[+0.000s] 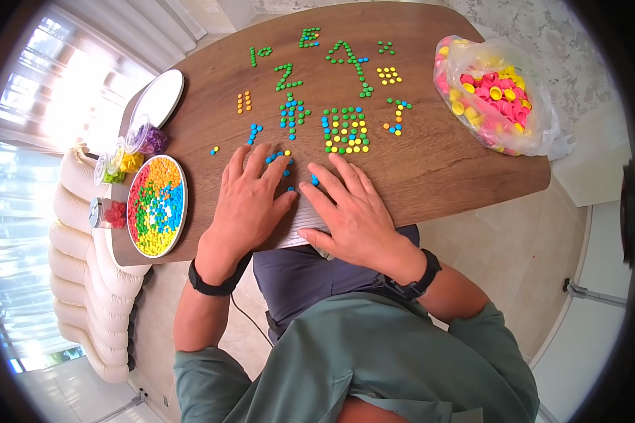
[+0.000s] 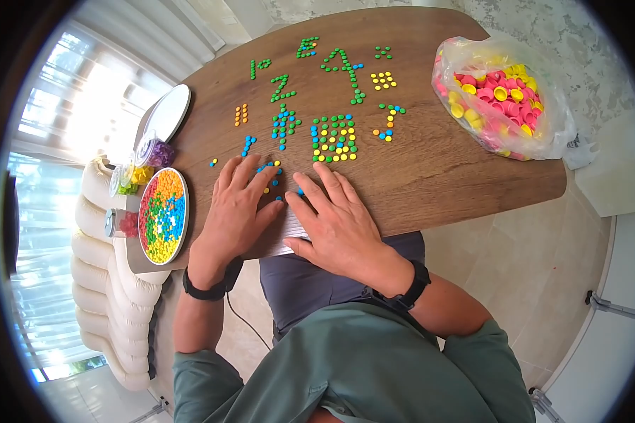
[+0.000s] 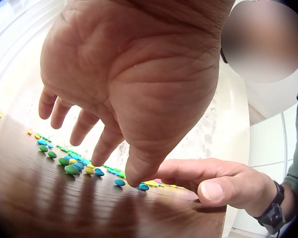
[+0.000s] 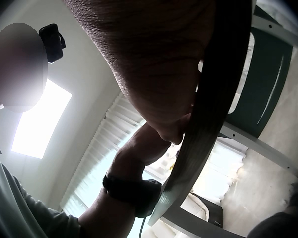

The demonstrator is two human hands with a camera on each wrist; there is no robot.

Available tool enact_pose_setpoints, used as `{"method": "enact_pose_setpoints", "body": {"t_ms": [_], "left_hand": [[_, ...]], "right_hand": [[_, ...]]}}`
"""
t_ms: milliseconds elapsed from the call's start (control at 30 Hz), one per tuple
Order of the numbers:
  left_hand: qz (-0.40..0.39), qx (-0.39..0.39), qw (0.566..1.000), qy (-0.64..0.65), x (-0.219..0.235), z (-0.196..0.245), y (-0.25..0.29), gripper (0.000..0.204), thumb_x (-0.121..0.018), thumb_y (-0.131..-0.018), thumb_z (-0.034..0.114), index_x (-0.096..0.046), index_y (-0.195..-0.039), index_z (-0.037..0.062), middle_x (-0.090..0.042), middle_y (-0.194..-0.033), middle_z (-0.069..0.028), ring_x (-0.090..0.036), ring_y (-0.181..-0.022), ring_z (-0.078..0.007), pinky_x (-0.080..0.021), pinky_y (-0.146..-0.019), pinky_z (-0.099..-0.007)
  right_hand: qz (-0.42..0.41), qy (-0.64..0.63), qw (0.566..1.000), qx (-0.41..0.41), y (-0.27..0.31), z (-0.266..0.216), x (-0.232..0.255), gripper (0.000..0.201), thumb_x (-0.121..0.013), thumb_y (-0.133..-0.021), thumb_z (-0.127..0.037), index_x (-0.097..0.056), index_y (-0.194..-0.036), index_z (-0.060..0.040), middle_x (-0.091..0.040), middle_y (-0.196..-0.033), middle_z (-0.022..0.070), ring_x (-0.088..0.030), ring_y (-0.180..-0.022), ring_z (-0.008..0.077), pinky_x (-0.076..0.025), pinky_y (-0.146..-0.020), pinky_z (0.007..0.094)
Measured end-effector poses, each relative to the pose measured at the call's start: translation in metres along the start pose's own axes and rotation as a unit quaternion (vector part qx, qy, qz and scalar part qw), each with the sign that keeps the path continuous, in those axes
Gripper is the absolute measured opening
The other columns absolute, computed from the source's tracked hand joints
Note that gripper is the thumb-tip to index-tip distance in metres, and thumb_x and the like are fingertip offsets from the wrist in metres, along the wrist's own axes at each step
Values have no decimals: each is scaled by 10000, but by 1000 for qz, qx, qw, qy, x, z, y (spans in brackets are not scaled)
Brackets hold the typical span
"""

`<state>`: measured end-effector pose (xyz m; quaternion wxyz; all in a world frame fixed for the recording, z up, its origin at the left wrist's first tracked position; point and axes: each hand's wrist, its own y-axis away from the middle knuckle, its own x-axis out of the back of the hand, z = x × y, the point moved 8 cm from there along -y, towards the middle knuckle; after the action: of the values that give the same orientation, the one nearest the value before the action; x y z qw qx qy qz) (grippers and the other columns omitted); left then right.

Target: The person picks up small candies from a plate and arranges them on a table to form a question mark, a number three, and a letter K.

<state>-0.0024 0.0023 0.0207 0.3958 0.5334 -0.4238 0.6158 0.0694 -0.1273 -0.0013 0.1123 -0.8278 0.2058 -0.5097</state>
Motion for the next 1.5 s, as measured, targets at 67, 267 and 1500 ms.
{"method": "enact_pose_setpoints", "body": {"t_ms": [67,267,1500], "left_hand": [[4,5,1000,10,1,0,0,566,-766,-885,266,-595,-1406,124,-485,-1508,-163,-394,-1432,-435,-367,-1159,-548],[-2,6,1000,12,0,0,2,564,-772,-881,258,-596,-1400,124,-481,-1512,-166,-390,-1433,-445,-361,-1164,-555],[17,29,999,9,-1,-19,22,601,-770,-880,302,-582,-1423,125,-482,-1515,-182,-380,-1441,-454,-350,-1169,-557]], "right_hand": [[0,0,1000,-1,0,0,0,660,-779,-857,-426,-621,-1366,-37,-492,-1508,201,-358,-1467,442,-309,-1210,549],[1,1,1000,-1,-1,-1,1,650,-781,-856,-422,-624,-1359,-40,-497,-1503,200,-360,-1467,441,-315,-1205,549],[-9,57,998,-7,-34,8,-23,748,-637,-947,-586,-579,-1408,-1,-460,-1552,214,-297,-1493,479,-248,-1226,591]]}}
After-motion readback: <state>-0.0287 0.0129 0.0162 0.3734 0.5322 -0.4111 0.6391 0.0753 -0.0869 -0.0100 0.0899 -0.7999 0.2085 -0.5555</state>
